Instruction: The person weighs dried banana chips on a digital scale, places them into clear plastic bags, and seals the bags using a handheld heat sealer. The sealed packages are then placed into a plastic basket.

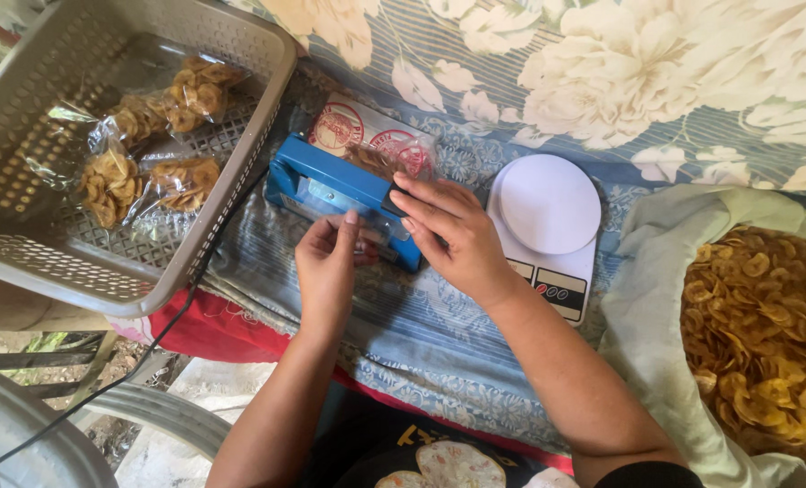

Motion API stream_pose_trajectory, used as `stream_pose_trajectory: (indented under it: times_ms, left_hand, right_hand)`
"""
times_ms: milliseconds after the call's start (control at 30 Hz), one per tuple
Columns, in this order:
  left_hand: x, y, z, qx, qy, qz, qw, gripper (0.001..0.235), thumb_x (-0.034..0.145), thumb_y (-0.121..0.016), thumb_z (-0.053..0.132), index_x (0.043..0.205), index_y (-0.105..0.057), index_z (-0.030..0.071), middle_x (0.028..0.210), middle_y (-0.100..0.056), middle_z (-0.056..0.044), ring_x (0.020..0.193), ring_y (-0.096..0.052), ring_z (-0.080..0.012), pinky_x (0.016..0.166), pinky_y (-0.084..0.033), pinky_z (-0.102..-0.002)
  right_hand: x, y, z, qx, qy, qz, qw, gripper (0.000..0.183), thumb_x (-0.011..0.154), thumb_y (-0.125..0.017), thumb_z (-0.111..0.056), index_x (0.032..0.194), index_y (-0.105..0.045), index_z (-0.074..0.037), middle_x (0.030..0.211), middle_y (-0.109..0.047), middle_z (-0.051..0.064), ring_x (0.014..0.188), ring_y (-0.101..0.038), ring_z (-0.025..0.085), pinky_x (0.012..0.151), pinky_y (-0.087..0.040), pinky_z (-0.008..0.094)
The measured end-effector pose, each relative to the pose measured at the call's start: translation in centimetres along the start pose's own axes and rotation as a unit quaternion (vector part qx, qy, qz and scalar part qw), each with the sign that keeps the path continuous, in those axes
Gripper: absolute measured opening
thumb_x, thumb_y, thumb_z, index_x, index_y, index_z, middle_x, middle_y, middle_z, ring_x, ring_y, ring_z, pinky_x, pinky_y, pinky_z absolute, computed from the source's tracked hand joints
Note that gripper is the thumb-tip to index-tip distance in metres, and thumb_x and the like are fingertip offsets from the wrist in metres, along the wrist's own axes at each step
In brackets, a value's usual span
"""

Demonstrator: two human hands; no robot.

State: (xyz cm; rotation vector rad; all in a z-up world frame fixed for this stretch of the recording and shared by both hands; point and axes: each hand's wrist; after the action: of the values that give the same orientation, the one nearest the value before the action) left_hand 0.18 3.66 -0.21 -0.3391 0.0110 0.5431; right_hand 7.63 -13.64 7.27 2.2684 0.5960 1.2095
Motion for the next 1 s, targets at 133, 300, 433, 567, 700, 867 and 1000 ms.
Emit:
stream_pose_trajectory:
  times_ms: [133,300,433,567,700,867,1000]
  left_hand:
    - [-0.2,-0.1,-0.2,-0.005,0.011,-0.002,1.0,0.027,0.101,-0.066,0.029,0.094,-0.067,0.003,0.077,-0.069,-0.005,0.062,-0.065,-0.0107,0.059,-0.056,-0.025]
    - [-0.6,-0.1,0.2,-0.002,0.019,-0.001,1.0,0.027,0.1,-0.066,0.029,0.095,-0.067,0.003,0.077,-0.07,-0.004,0.063,-0.065,-0.0105,0.059,-0.055,-0.024]
    - [-0.6,-0.1,0.2,0.001,0.025,-0.009,1.0,0.027,0.1,-0.066,0.03,0.094,-0.067,0.004,0.077,-0.071,-0.005,0.063,-0.066,-0.0114,0.059,-0.054,-0.025]
    - [-0.8,-0.3,0.3,0.002,0.03,-0.02,0.999,0.028,0.101,-0.065,0.029,0.089,-0.064,0.004,0.077,-0.071,-0.006,0.063,-0.066,-0.012,0.059,-0.055,-0.025]
    - [-0.9,-0.6,0.9,-0.009,0.024,-0.029,0.999,0.024,0.101,-0.063,0.025,0.088,-0.065,0.004,0.075,-0.069,-0.004,0.061,-0.063,-0.0112,0.057,-0.053,-0.025]
    - [-0.7,-0.7,1.2,-0.007,0.01,-0.034,0.999,0.022,0.102,-0.064,0.021,0.089,-0.065,0.004,0.068,-0.064,-0.003,0.056,-0.055,-0.0088,0.052,-0.045,-0.024]
    - [-0.6,-1.1,1.6,-0.01,0.0,-0.035,0.999,0.021,0.103,-0.065,0.021,0.09,-0.065,0.004,0.065,-0.061,-0.002,0.053,-0.051,-0.0073,0.049,-0.039,-0.023]
  right_hand:
    - [0.0,0.0,0.0,0.005,0.004,0.005,1.0,0.032,0.098,-0.072,-0.006,0.13,-0.069,-0.009,0.14,-0.067,0.007,0.125,-0.067,0.024,0.111,-0.049,0.041]
    - [0.0,-0.1,0.1,0.006,0.009,0.009,1.0,0.033,0.097,-0.072,-0.006,0.13,-0.069,-0.008,0.14,-0.066,0.007,0.124,-0.067,0.025,0.11,-0.049,0.041]
    - [-0.2,-0.1,0.3,-0.002,0.017,0.016,1.0,0.034,0.097,-0.073,-0.006,0.13,-0.069,-0.008,0.141,-0.066,0.007,0.124,-0.067,0.026,0.111,-0.049,0.041]
    - [-0.2,-0.2,0.6,-0.007,0.017,0.014,1.0,0.036,0.096,-0.074,-0.007,0.131,-0.068,-0.009,0.141,-0.066,0.006,0.121,-0.065,0.027,0.109,-0.05,0.04]
    - [-0.2,0.1,0.3,-0.019,0.012,0.013,1.0,0.037,0.096,-0.075,-0.009,0.132,-0.069,-0.011,0.142,-0.066,0.003,0.122,-0.063,0.027,0.108,-0.05,0.038]
    - [0.6,1.1,-0.6,-0.03,-0.002,-0.015,0.999,0.037,0.094,-0.075,-0.013,0.131,-0.071,-0.011,0.142,-0.066,0.003,0.119,-0.059,0.028,0.107,-0.047,0.038]
    - [2.0,2.4,-1.1,-0.021,0.004,-0.027,0.999,0.035,0.098,-0.073,-0.013,0.133,-0.071,-0.012,0.143,-0.066,0.003,0.123,-0.06,0.029,0.111,-0.046,0.039]
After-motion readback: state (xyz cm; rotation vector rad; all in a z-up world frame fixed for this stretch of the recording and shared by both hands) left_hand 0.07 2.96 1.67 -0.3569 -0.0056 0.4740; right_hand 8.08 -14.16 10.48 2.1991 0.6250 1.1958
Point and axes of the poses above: each hand's wrist, its own x-axis towards the middle knuckle, its own y-axis out of the back of the hand, z = x × y
